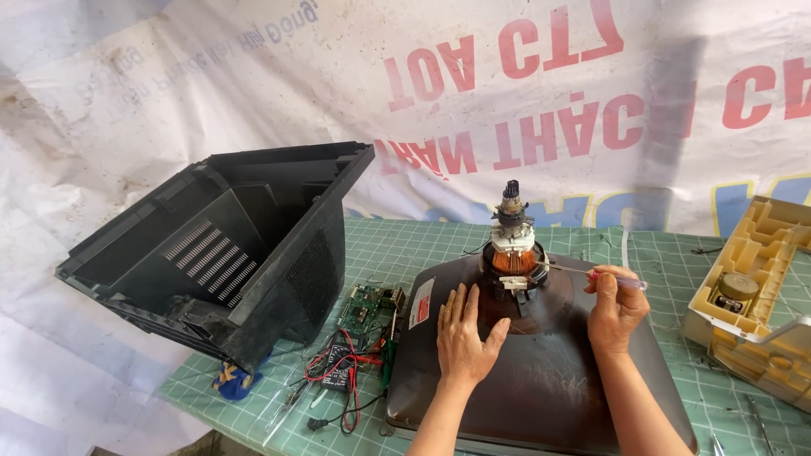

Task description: Inspecting and probing the deflection yoke and neck of a CRT television tube using a small screwdriver

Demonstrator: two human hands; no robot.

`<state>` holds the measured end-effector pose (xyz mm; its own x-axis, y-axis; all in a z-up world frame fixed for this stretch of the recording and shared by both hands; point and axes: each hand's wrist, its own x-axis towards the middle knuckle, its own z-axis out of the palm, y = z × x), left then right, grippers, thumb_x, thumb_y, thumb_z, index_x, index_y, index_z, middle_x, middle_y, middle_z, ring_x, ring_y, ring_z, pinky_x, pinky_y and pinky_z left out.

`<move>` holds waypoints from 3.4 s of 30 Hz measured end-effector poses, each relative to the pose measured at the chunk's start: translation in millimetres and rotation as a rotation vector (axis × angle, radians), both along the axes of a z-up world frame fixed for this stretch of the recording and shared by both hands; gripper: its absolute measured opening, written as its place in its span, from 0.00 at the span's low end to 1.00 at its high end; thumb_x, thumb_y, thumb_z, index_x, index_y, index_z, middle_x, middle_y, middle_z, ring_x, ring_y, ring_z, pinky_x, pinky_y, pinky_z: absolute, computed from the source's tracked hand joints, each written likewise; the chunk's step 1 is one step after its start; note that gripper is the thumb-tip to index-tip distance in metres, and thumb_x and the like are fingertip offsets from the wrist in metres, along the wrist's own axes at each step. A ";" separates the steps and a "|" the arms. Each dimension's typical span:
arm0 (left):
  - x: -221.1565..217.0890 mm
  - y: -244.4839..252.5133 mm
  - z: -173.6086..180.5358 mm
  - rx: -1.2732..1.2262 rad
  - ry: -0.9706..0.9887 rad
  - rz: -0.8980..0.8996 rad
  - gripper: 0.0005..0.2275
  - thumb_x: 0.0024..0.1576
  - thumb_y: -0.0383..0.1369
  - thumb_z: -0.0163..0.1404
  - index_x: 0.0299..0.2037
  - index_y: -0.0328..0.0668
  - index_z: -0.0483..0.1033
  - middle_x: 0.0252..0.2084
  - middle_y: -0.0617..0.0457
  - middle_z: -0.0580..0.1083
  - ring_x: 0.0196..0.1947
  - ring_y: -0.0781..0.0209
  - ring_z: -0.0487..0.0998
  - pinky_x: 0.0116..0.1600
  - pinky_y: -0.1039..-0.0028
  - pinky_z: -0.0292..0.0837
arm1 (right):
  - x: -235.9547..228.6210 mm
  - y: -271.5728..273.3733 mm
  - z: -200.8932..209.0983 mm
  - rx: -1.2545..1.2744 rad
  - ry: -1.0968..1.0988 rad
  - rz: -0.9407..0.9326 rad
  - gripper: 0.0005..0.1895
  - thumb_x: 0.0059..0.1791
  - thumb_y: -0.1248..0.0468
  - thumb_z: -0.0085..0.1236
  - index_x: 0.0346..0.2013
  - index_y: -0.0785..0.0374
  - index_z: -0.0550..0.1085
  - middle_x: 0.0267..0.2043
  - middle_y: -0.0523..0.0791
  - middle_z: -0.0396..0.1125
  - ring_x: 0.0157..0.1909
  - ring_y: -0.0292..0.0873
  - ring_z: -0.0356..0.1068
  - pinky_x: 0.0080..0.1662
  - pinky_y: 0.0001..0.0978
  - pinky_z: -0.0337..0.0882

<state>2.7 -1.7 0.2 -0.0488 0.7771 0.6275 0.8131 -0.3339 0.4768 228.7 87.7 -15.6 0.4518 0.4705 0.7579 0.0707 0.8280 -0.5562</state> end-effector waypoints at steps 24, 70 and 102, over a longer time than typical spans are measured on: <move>-5.7 -1.4 -8.5 -0.122 0.051 0.021 0.35 0.62 0.58 0.39 0.74 0.43 0.58 0.77 0.45 0.56 0.76 0.44 0.53 0.74 0.51 0.47 | 21.0 10.9 42.3 -0.308 0.150 0.057 0.13 0.63 0.59 0.47 0.41 0.63 0.75 0.33 0.44 0.70 0.37 0.38 0.71 0.47 0.31 0.72; -4.1 1.5 -15.5 -0.076 0.067 0.113 0.36 0.60 0.62 0.38 0.71 0.47 0.63 0.75 0.48 0.61 0.75 0.46 0.58 0.71 0.52 0.54 | -2.1 69.1 69.2 -0.608 0.183 0.339 0.18 0.57 0.51 0.53 0.30 0.59 0.75 0.28 0.43 0.70 0.32 0.39 0.68 0.44 0.35 0.70; -1.4 -4.2 1.6 -0.112 -0.014 -0.023 0.35 0.63 0.60 0.36 0.72 0.42 0.61 0.75 0.41 0.58 0.75 0.41 0.53 0.72 0.48 0.47 | 8.2 -22.1 52.5 0.109 -0.178 -0.191 0.11 0.60 0.81 0.39 0.42 0.72 0.71 0.40 0.53 0.71 0.38 0.45 0.72 0.47 0.35 0.73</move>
<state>1.3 -6.0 1.8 -0.0385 0.8432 0.5363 0.7988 -0.2965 0.5235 237.0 65.6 36.9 0.3797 0.3015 0.8746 0.3195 0.8445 -0.4298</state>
